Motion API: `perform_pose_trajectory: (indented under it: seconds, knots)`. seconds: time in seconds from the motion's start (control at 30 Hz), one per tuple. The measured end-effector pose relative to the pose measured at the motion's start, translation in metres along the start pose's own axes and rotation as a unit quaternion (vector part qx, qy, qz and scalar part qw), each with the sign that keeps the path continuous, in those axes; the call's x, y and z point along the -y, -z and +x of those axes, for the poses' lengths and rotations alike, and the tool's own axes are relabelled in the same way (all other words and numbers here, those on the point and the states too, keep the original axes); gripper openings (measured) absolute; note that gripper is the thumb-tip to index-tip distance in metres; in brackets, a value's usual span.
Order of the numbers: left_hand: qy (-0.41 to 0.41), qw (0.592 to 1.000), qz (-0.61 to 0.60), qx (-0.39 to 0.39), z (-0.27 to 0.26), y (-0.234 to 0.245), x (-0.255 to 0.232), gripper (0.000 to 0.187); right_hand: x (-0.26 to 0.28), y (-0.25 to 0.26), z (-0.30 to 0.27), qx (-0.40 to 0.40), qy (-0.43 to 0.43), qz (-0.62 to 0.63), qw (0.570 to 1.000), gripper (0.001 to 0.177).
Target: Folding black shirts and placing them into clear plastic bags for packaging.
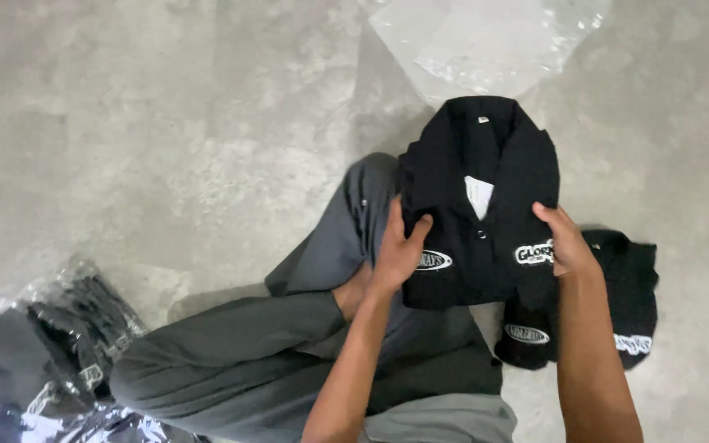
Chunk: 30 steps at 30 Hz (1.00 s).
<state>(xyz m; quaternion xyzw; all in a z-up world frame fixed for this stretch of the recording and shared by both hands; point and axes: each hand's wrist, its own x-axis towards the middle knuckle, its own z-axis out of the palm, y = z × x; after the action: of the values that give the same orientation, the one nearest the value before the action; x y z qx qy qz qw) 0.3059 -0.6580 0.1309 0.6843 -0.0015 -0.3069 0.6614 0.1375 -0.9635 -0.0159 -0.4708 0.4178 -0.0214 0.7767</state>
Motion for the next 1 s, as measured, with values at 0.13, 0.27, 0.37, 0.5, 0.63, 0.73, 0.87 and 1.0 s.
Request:
perform_pose_trajectory:
  seconds: [0.13, 0.27, 0.37, 0.5, 0.63, 0.73, 0.87, 1.0]
  knots:
    - [-0.027, 0.995, -0.007, -0.1, 0.012, 0.102, -0.006, 0.054, 0.052, -0.194, 0.002, 0.089, 0.041, -0.071, 0.993, 0.036]
    - [-0.034, 0.987, 0.004, -0.158, 0.013, 0.196, -0.007, 0.054, 0.054, -0.324, 0.016, 0.129, 0.102, -0.209, 0.964, 0.028]
    - [-0.031, 0.972, 0.031, -0.23, 0.019, 0.259, -0.005, 0.052, 0.05, -0.415, 0.011, 0.188, 0.151, -0.282, 0.929, 0.031]
    - [-0.03, 0.951, 0.059, -0.303, 0.027, 0.339, 0.017, 0.046, 0.017, -0.513, 0.016, 0.237, 0.185, -0.334, 0.893, 0.043]
    - [-0.04, 0.946, 0.041, -0.318, 0.047, 0.397, 0.073, 0.05, -0.05, -0.558, 0.061, 0.227, 0.209, -0.368, 0.877, 0.043]
    - [0.009, 0.954, 0.038, -0.296, 0.064, 0.413, 0.126, 0.065, -0.093, -0.54, 0.123, 0.191, 0.173, -0.489, 0.834, 0.048]
    - [0.029, 0.94, 0.017, -0.338, 0.067, 0.414, 0.121, 0.056, -0.064, -0.531, 0.137, 0.221, 0.026, -0.386, 0.895, 0.03]
    - [0.021, 0.932, 0.033, -0.361, 0.077, 0.414, 0.133, 0.05, 0.011, -0.508, 0.144, 0.201, -0.07, -0.5, 0.84, 0.037]
